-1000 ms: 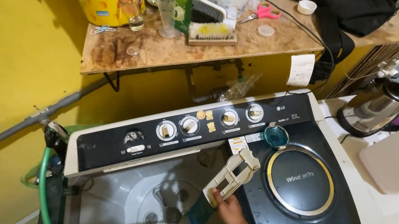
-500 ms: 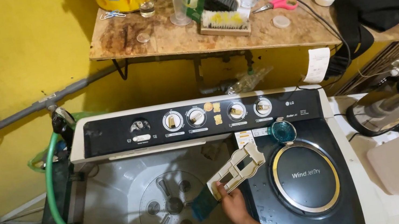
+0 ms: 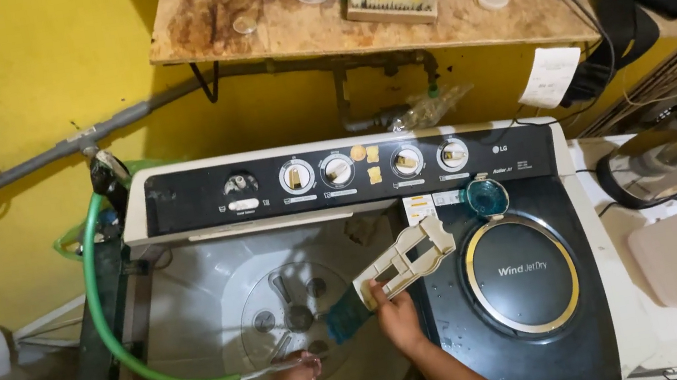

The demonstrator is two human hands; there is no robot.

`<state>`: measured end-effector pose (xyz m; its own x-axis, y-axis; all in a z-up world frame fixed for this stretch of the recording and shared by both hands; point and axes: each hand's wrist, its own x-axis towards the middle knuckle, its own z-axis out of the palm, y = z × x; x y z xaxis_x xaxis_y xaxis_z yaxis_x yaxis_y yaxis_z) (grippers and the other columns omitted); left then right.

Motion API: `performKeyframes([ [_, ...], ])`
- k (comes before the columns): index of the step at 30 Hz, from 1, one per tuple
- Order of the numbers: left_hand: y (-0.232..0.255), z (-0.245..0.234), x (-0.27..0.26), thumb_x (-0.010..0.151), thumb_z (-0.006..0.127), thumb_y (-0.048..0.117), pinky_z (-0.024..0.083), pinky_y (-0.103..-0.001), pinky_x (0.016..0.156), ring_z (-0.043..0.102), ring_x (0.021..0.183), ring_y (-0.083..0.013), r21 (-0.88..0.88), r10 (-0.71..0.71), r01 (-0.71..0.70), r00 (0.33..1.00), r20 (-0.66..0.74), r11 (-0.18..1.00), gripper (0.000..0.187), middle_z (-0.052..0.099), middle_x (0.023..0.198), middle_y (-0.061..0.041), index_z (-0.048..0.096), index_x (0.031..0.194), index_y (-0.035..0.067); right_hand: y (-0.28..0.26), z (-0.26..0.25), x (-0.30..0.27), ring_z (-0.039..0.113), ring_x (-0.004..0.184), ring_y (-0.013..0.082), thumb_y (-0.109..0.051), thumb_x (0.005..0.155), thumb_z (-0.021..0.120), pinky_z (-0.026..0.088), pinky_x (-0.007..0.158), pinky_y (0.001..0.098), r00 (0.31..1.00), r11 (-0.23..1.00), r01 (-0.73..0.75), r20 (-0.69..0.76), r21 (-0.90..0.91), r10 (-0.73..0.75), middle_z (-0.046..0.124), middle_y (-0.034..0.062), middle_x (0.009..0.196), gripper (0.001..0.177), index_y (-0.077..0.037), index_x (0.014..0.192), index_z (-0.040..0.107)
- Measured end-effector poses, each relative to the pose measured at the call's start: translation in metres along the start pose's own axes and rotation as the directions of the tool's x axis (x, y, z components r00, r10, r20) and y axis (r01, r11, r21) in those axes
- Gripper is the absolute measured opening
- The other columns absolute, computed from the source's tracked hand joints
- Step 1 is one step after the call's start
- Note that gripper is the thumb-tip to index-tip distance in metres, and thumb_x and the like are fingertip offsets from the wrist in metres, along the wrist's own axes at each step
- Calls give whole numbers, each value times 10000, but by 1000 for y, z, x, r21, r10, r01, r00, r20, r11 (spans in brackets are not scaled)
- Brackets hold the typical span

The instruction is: Rinsing and cleaning a washing machine lint filter component using a water hose and manual scrubbing.

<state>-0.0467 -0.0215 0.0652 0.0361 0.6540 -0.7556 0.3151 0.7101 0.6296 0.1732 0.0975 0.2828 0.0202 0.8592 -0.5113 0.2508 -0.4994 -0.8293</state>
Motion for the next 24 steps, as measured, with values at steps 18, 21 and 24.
performKeyframes([
  [18, 44, -10, -54, 1046, 544, 254, 501, -278, 687, 620, 807, -128, 50, -97, 98, 995, -28, 994, 162, 676, 899, -8, 683, 1023, 174, 18, 9, 9, 683, 1176, 256, -402, 891, 682, 522, 972, 334, 999, 973, 42, 16, 226, -46, 737, 130, 1263, 502, -48, 1244, 727],
  [21, 58, -12, -66, 1057, 518, 281, 477, -295, 689, 595, 790, -139, 129, -92, 93, 996, -18, 987, 188, 643, 869, -10, 652, 974, 179, 14, 8, 4, 706, 1130, 285, -365, 899, 684, 583, 901, 369, 998, 950, -3, 60, 314, -17, 731, 150, 1250, 510, -22, 1275, 693],
  [24, 56, -10, -64, 1046, 519, 315, 451, -311, 693, 574, 758, -143, 159, -117, 119, 993, -28, 980, 211, 626, 839, -13, 637, 934, 182, 17, 8, 4, 701, 1153, 295, -362, 898, 688, 593, 909, 390, 996, 944, -10, 88, 329, -20, 721, 153, 1266, 492, -45, 1275, 681],
])
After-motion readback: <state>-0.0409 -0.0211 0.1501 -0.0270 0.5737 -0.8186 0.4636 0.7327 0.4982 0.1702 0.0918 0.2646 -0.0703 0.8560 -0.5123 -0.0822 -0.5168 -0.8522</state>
